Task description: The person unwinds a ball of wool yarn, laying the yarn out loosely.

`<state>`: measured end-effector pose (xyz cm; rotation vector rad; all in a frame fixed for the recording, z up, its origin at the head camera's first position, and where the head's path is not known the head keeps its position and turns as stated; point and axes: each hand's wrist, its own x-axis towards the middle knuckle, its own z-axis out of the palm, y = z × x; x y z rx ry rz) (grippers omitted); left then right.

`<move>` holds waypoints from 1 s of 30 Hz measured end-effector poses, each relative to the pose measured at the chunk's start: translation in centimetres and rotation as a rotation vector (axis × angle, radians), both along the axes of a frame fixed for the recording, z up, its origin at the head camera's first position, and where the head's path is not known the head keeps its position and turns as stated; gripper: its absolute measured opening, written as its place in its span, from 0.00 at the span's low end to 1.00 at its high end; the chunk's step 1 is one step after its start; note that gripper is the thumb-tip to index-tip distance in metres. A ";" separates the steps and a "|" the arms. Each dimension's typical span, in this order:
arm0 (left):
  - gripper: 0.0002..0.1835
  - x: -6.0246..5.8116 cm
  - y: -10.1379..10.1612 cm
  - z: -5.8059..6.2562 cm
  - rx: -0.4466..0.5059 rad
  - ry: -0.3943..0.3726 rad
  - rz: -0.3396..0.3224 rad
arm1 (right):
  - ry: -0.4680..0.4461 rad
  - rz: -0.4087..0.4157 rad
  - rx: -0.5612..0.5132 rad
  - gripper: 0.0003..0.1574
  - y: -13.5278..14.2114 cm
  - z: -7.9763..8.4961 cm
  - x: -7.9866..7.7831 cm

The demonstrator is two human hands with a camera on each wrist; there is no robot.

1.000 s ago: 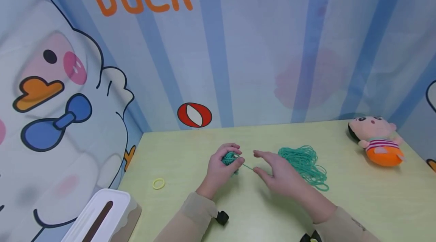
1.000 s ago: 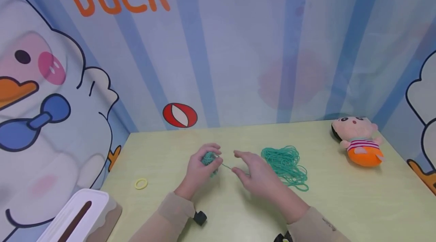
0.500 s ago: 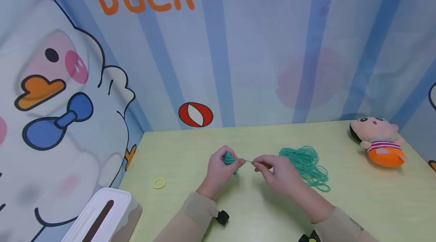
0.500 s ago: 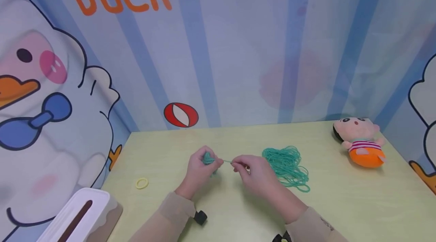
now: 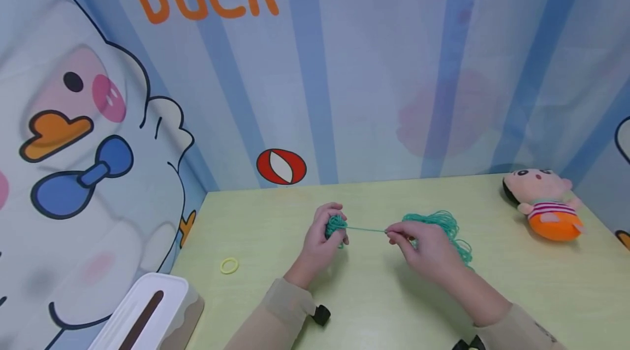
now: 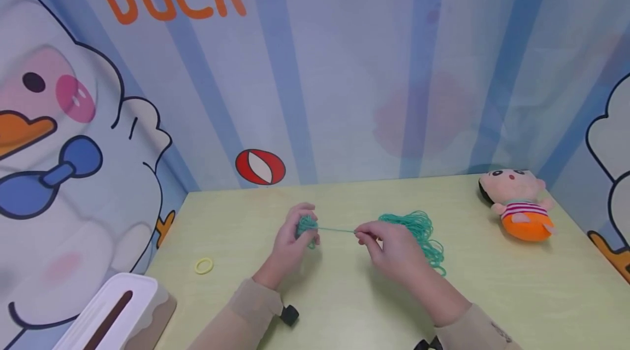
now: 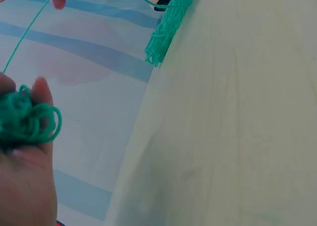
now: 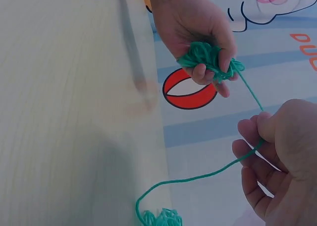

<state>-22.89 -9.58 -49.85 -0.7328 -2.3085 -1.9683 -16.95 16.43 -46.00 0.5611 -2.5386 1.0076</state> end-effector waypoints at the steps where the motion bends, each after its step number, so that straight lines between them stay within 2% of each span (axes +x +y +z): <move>1: 0.09 -0.1 0.0 -0.1 0.002 -0.002 0.010 | 0.010 0.001 -0.004 0.10 0.2 0.0 0.0; 4: 0.07 -0.2 0.0 -0.3 0.021 -0.031 0.064 | 0.023 0.003 -0.018 0.11 1.0 0.0 0.1; 9: 0.14 -0.5 -0.2 -0.7 0.137 -0.123 0.121 | -0.008 -0.029 0.004 0.10 2.2 0.3 0.4; 11: 0.15 -0.5 -0.3 -0.6 0.154 -0.150 0.140 | -0.025 -0.045 0.023 0.10 2.7 0.4 0.5; 14: 0.17 -0.4 -0.4 -0.5 0.119 -0.156 0.175 | -0.032 -0.062 0.039 0.10 3.4 0.4 0.6; 17: 0.20 -0.4 -0.4 -0.5 0.046 -0.115 0.218 | -0.039 -0.080 0.042 0.10 4.2 0.3 0.8; 20: 0.22 -0.4 -0.5 -0.4 0.005 -0.070 0.193 | -0.049 -0.097 0.056 0.10 5.0 0.2 0.9; 25: 0.21 -0.3 -0.4 -0.3 0.071 -0.080 0.035 | -0.070 -0.132 0.083 0.11 6.7 -0.1 1.1; 28: 0.16 -0.3 -0.3 -0.2 0.094 -0.095 0.026 | -0.079 -0.158 0.070 0.11 7.6 -0.2 1.3; 30: 0.13 -0.4 -0.2 -0.3 0.105 -0.107 0.058 | -0.059 -0.172 0.056 0.11 8.2 -0.4 1.5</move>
